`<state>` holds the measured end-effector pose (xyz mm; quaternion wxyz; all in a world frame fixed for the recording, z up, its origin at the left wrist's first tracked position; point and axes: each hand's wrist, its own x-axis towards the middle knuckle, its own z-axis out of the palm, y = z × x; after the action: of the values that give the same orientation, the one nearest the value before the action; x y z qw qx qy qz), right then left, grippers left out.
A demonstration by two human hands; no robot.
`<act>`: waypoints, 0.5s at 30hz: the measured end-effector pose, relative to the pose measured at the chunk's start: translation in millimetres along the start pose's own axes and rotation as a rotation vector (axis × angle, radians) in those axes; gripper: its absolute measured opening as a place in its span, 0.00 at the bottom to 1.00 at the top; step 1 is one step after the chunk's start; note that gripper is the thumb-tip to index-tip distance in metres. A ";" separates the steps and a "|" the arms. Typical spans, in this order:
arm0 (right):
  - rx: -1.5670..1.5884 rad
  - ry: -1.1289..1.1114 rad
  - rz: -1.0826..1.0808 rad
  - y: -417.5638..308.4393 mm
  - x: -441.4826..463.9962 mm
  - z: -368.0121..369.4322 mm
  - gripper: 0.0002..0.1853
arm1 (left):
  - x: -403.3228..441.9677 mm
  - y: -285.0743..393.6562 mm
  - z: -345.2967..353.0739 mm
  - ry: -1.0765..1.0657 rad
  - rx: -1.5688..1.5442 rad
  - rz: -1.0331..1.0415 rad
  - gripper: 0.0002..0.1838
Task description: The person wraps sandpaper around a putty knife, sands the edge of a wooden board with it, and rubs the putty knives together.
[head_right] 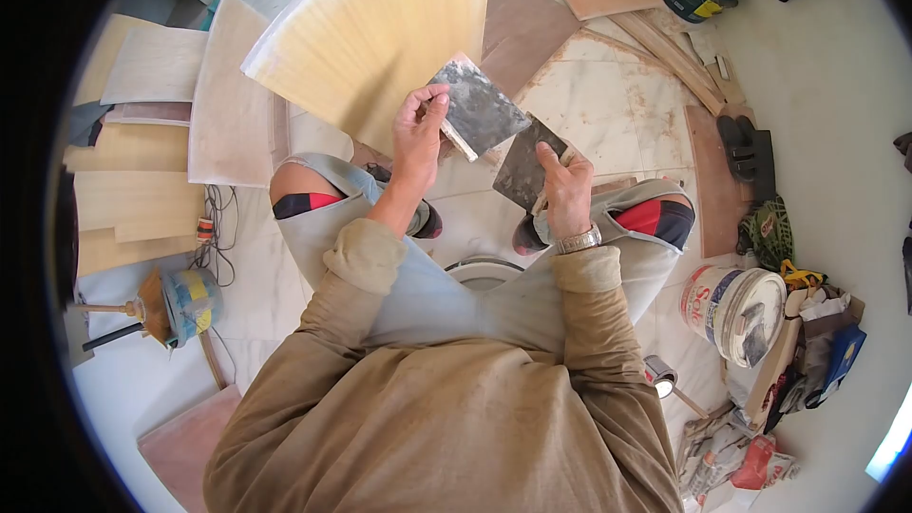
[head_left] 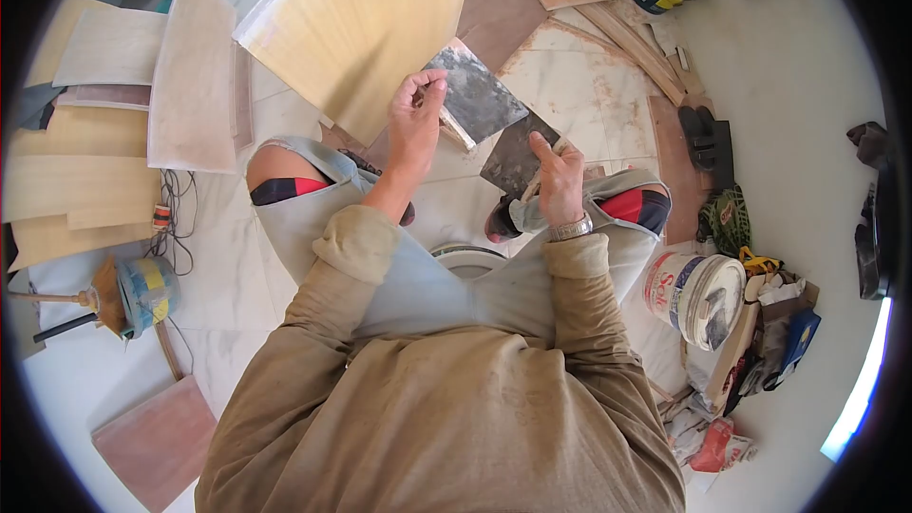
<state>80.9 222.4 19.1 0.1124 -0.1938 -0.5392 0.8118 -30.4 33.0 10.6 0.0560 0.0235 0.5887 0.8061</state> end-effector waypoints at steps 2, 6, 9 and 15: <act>-0.026 -0.068 0.007 -5.9 -2.8 6.5 0.11 | -5.0 10.5 1.5 -0.116 -0.042 -0.167 0.21; 0.152 -0.099 -0.075 -22.4 -6.9 23.2 0.12 | -20.4 28.2 10.3 -0.548 -0.021 -0.190 0.36; 0.093 -0.035 -0.104 -35.7 -10.4 31.8 0.12 | -22.0 32.4 9.1 -0.642 0.380 -0.034 0.40; -0.645 0.005 -0.310 -39.1 -12.3 47.7 0.13 | -16.9 -13.8 5.6 -0.382 0.731 0.101 0.20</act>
<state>70.1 193.3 73.7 0.1685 -0.1372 -0.7904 0.5728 -12.1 40.4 -0.4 0.1125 0.2199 0.8131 0.5270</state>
